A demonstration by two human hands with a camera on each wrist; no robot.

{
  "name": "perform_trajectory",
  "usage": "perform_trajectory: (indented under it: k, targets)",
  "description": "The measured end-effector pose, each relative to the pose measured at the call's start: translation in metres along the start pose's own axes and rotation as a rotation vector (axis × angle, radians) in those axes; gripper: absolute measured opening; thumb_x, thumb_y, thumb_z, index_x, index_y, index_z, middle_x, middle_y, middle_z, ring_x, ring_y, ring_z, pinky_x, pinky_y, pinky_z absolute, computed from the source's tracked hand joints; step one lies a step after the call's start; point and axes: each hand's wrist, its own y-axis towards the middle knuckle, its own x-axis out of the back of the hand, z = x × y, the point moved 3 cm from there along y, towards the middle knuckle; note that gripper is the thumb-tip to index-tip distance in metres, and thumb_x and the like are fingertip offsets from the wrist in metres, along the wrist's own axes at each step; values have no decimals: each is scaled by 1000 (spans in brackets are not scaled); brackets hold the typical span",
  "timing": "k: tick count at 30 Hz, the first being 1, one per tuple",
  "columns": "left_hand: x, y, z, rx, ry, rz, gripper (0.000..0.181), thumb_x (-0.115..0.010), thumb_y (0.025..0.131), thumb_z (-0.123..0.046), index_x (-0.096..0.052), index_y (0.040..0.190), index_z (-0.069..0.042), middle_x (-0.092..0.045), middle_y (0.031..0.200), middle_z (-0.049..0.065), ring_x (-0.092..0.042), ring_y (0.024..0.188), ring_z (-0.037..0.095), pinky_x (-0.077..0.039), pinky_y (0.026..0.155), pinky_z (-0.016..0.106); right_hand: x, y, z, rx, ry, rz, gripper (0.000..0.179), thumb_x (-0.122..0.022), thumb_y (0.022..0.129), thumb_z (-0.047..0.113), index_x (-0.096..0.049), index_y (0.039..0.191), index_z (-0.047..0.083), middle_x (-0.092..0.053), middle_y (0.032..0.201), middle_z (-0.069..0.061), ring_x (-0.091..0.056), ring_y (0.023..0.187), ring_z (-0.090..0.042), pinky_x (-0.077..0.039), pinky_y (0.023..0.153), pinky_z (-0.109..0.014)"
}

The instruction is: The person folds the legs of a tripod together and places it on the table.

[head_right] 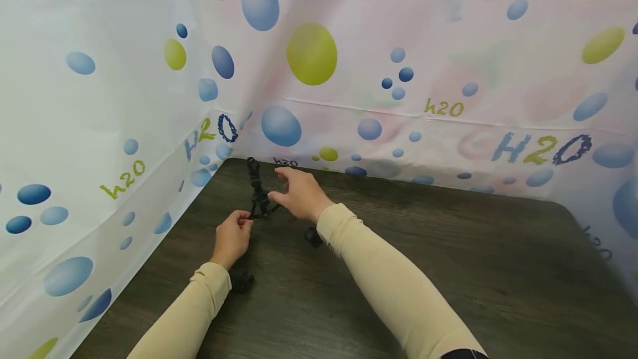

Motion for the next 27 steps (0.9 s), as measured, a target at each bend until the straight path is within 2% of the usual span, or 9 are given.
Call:
perform_trajectory:
  k: [5, 12, 18, 27]
  targets:
    - [0, 0, -1, -3, -2, 0, 16, -62, 98, -6, -67, 112, 1, -70, 97, 13, -66, 88, 31, -53, 79, 46, -4, 10, 4, 15, 10, -22, 59, -66, 99, 26, -44, 149, 3, -56, 139, -14, -61, 116, -28, -51, 94, -41]
    - [-1, -1, -2, -11, -7, -5, 16, -62, 98, -6, -67, 111, 1, -70, 97, 13, -66, 88, 31, -53, 79, 46, -6, 22, 9, -22, 31, -35, 59, -64, 100, 28, -43, 150, 3, -54, 142, -14, -62, 117, -26, -51, 94, -40]
    - [0, -3, -5, -3, -4, 25, 16, -61, 99, -6, -67, 113, 1, -69, 98, 12, -66, 88, 29, -54, 76, 45, -1, 31, 13, -28, 27, -38, 57, -62, 102, 28, -43, 151, 5, -53, 145, -12, -61, 117, -23, -51, 94, -38]
    - [1, -3, -3, -21, 2, 29, 14, -62, 98, -4, -67, 111, 1, -69, 96, 11, -66, 86, 29, -55, 75, 43, 2, 40, 19, 15, 21, -34, 52, -62, 102, 26, -48, 148, 6, -54, 145, -11, -62, 118, -24, -50, 97, -40]
